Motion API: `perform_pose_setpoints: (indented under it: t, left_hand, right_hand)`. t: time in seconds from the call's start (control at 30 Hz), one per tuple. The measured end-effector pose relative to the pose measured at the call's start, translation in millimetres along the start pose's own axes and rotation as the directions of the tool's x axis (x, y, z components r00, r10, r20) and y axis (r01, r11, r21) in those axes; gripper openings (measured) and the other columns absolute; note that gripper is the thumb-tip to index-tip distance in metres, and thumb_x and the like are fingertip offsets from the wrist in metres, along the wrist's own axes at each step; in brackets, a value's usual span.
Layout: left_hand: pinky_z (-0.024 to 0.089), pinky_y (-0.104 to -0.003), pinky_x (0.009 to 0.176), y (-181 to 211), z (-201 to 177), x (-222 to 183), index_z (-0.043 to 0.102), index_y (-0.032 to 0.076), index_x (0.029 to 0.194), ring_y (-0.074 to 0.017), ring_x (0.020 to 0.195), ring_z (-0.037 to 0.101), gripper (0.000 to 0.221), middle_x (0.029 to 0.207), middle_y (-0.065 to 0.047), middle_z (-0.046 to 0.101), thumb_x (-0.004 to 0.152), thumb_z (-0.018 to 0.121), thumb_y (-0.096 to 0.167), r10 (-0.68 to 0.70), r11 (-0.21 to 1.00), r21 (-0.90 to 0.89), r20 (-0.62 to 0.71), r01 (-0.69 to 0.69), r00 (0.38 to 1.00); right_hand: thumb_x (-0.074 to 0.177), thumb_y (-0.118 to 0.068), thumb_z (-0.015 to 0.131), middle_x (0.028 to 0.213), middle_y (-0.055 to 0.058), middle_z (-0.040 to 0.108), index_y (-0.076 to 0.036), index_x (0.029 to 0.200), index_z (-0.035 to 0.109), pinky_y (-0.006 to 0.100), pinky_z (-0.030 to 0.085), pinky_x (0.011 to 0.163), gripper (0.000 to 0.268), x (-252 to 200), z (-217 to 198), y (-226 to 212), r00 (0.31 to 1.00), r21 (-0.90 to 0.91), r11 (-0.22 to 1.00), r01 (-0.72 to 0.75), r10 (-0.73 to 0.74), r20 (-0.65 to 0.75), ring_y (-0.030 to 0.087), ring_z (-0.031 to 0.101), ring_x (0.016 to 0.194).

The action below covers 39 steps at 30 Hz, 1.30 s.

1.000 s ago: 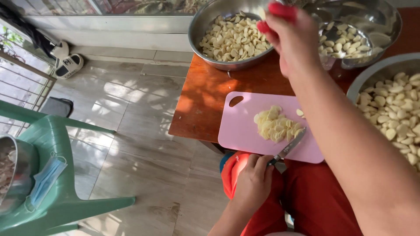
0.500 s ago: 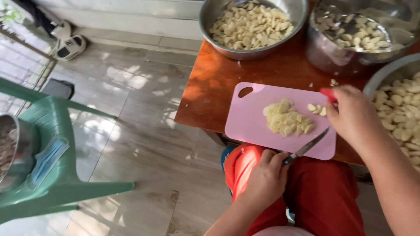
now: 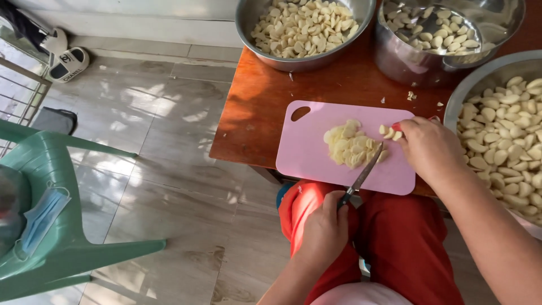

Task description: Slicing peeled garlic cloves into thin pieces on a pink cutting board using a small knife.

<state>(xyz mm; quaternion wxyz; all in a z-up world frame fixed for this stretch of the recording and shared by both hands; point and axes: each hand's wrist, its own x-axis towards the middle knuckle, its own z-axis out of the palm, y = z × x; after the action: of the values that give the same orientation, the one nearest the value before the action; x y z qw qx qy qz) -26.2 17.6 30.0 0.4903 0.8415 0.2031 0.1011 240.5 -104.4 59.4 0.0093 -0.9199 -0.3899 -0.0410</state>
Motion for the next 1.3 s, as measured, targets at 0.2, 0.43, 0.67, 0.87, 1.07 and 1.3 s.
perform_pose_setpoints:
  t: [0.2,0.43,0.67,0.87,1.07,1.3]
  left_hand:
    - [0.057,-0.048,0.065,6.8,-1.1,4.6,0.052,0.006,0.136,-0.0338,0.085,0.072,0.033,0.106,-0.010,0.075,0.105,0.054,0.019,-0.005,0.999,-0.045,-0.029,0.003,1.000]
    - [0.058,-0.049,0.080,18.1,-8.7,1.7,0.049,0.001,0.141,-0.0393,0.101,0.070,0.036,0.122,-0.017,0.068,0.106,0.042,0.009,0.032,0.989,-0.145,-0.012,-0.033,0.999]
    - [0.060,-0.051,0.074,12.0,12.4,-5.1,0.050,0.005,0.141,-0.0414,0.099,0.072,0.038,0.130,-0.021,0.064,0.104,0.047,0.010,0.060,0.993,-0.100,0.028,-0.057,0.998]
    - [0.058,-0.050,0.062,-5.1,33.5,-3.8,0.051,0.003,0.143,-0.0410,0.087,0.069,0.040,0.119,-0.019,0.063,0.104,0.050,0.009,0.103,0.994,0.015,0.044,-0.104,0.994]
    - [0.058,-0.037,0.053,-12.8,37.1,-4.6,0.052,-0.004,0.142,-0.0282,0.095,0.065,0.040,0.123,-0.012,0.063,0.102,0.054,0.004,0.257,0.940,0.218,0.059,-0.264,0.965]
    - [0.056,-0.039,0.053,-5.3,30.2,-5.2,0.050,-0.004,0.143,-0.0292,0.095,0.065,0.040,0.118,-0.017,0.064,0.104,0.053,0.006,0.237,0.959,0.139,0.089,-0.248,0.967]
  right_hand:
    - [0.094,-0.016,0.080,0.108,0.004,0.076,-0.011,0.116,0.077,0.044,0.064,0.071,0.023,-8.0,-6.9,0.7,0.988,0.041,0.999,0.028,-0.022,-0.154,0.030,0.075,0.090]
    - [0.092,-0.013,0.077,0.106,0.007,0.078,-0.005,0.126,0.075,0.036,0.061,0.073,0.035,-37.9,-58.7,-24.8,0.998,0.398,0.917,-0.034,0.011,0.061,0.022,0.074,0.085]
    - [0.087,-0.018,0.083,0.106,0.005,0.082,-0.007,0.119,0.075,0.034,0.060,0.082,0.035,-68.3,-42.6,-39.6,0.952,0.557,0.772,-0.306,0.238,0.194,0.021,0.078,0.083]
    - [0.089,-0.019,0.087,0.105,0.008,0.081,-0.003,0.115,0.080,0.029,0.059,0.079,0.032,-78.1,-16.0,-37.1,0.945,0.683,0.681,-0.265,0.325,0.042,0.016,0.075,0.084]
    - [0.094,-0.003,0.085,0.103,0.016,0.077,0.006,0.114,0.078,0.030,0.059,0.088,0.023,-86.9,-4.1,-45.7,0.938,0.775,0.623,-0.105,0.320,-0.130,0.020,0.073,0.092]
    - [0.097,-0.004,0.084,0.111,0.014,0.074,0.004,0.116,0.078,0.030,0.058,0.095,0.021,-83.6,-1.9,-47.2,0.942,0.758,0.648,-0.080,0.298,-0.156,0.022,0.069,0.107]
